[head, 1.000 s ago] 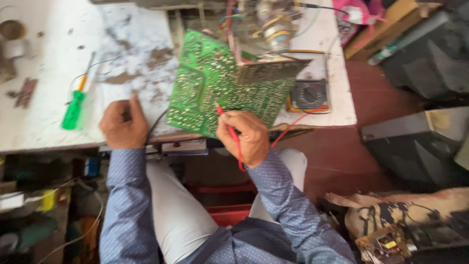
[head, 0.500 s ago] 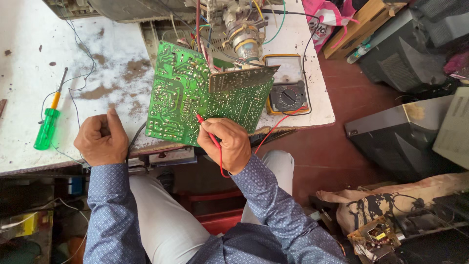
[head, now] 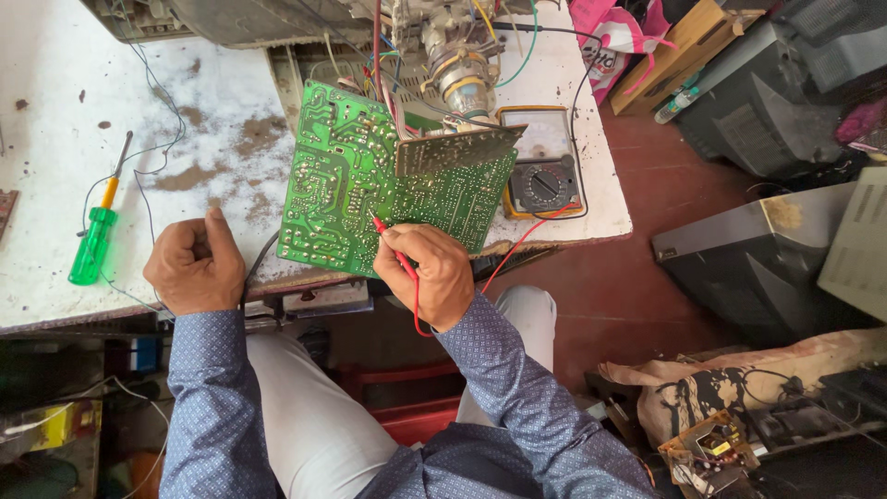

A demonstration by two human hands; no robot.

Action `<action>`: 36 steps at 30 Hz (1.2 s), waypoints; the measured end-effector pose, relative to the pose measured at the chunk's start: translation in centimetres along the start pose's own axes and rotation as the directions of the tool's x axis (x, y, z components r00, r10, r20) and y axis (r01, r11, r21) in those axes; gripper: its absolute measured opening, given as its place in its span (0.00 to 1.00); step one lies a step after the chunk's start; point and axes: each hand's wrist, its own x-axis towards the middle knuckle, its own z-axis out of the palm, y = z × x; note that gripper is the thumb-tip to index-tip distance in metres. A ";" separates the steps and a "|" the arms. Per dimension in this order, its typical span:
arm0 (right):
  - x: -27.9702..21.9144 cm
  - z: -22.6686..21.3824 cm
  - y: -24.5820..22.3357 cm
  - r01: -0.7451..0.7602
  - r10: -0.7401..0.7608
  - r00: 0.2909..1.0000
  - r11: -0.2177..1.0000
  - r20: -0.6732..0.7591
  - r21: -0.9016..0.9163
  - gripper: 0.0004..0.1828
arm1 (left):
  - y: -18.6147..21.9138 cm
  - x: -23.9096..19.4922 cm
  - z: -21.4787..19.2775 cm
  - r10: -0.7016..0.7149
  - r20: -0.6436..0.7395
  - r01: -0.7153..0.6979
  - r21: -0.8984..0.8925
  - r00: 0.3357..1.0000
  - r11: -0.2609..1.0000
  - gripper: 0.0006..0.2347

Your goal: The person uses a multimeter to probe various points on a green circuit board, moving the probes across different solder joints and components. The board is held and repositioned on a cluttered workbench while measurements are taken.

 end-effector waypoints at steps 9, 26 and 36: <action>0.0 0.0 0.1 0.010 -0.010 1.000 1.000 0.007 -0.009 0.14 | -0.1 0.0 0.1 0.009 -0.002 -0.009 0.015 1.000 1.000 0.13; 0.0 -0.1 0.0 0.003 -0.003 1.000 1.000 0.004 -0.015 0.14 | -0.3 0.0 0.1 0.002 -0.001 -0.002 0.012 1.000 1.000 0.13; 0.0 0.0 -0.3 -0.004 0.004 1.000 1.000 -0.007 -0.029 0.13 | 0.0 0.0 0.0 0.022 -0.015 -0.021 0.015 1.000 1.000 0.13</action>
